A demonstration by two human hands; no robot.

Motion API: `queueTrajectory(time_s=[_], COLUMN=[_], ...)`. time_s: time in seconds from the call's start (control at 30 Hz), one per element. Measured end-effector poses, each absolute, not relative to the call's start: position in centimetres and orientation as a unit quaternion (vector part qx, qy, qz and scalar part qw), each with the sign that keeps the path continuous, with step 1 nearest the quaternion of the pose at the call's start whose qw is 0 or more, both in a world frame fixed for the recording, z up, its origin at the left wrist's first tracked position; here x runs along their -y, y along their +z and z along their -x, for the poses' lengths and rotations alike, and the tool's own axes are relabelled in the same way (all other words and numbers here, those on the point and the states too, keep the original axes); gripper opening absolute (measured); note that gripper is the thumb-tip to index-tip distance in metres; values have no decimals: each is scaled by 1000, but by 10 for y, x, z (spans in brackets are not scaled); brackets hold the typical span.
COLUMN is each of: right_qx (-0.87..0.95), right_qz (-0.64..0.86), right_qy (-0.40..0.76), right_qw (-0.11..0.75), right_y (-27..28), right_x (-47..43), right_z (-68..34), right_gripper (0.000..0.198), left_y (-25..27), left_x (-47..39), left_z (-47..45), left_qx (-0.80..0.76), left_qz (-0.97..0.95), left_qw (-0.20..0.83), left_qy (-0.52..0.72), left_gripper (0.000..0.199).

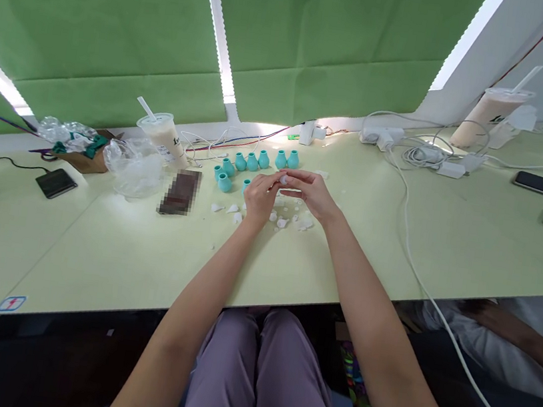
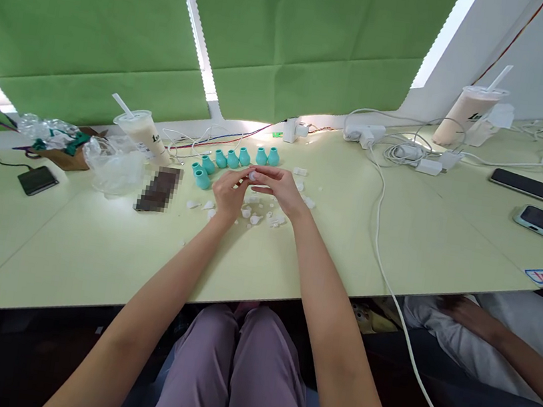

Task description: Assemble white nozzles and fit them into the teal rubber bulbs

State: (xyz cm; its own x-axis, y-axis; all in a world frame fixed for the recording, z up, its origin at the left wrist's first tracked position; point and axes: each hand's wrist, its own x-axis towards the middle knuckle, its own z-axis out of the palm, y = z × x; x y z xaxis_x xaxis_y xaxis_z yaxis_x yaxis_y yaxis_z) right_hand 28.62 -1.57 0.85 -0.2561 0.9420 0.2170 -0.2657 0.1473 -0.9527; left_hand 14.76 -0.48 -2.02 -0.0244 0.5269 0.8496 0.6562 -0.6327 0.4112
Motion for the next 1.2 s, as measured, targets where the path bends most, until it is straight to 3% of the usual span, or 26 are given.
queueTrajectory(time_s=[0.23,0.43,0.5,0.6,0.7,0.8,0.93,1.2], right_qx=[554,586,615,661,718,772,819,808], right_qz=[292,304,338,480,586,545,445,452], right_qy=[541,525,497,363,266,306,355,374], right_qw=[561,537,511,448,265,113,72,54], right_y=[5,9,12,15,17,19,19,15], right_x=[16,16,15,14,14,16,17,17], right_z=[-282,-288,-294,-308,-323,-334,-336,-331], right_gripper=[39,40,44,41,28,28,44,22], left_y=[-24,-17,-14,-9,-5,1,4,6], left_x=[2,6,6,0,-6,-7,-3,2], left_z=[-144,-147,-145,-137,-125,-115,-110,-108], left_qx=[441,431,442,482,507,496,463,455], left_qz=[709,714,717,713,689,687,697,698], left_qw=[53,48,21,-71,-183,-261,-362,-449], left_qy=[-548,-549,-539,-504,-485,-463,-410,-325], left_gripper=[30,21,19,22,27,31,36,38])
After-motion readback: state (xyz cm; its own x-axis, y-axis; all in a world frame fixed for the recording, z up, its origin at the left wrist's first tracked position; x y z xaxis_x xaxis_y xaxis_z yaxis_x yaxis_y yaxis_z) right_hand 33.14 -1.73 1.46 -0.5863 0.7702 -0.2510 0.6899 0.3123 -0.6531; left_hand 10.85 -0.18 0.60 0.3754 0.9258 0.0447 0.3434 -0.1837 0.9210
